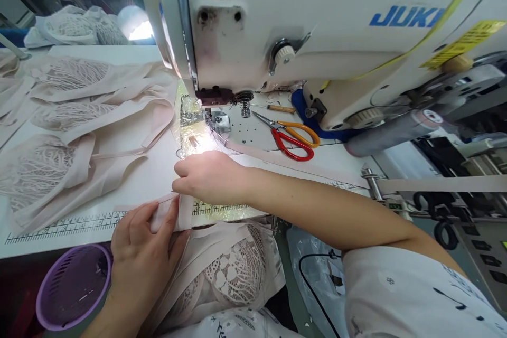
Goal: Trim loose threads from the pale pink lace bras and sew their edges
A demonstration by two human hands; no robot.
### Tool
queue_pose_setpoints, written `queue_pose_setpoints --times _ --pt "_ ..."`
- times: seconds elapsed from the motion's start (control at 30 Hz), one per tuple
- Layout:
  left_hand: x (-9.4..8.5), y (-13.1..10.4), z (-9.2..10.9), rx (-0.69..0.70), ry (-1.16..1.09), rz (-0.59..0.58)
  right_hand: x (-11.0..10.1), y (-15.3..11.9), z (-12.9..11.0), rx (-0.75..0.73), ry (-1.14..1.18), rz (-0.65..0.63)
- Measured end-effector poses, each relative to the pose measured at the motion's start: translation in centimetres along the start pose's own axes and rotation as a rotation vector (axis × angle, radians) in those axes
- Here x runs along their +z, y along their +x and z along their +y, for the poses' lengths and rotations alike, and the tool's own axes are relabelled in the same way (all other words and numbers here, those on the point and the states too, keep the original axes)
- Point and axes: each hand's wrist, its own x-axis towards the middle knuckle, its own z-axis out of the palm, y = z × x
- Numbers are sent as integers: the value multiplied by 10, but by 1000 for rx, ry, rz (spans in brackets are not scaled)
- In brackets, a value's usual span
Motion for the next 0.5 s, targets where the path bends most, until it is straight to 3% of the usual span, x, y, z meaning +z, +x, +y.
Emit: queue_pose_setpoints --times 0.2,0.5 --pt "3 1 0 0 11 7 10 8 -2 -83 29 27" --pt "1 1 0 -7 -13 -4 5 -4 10 5 12 -20"
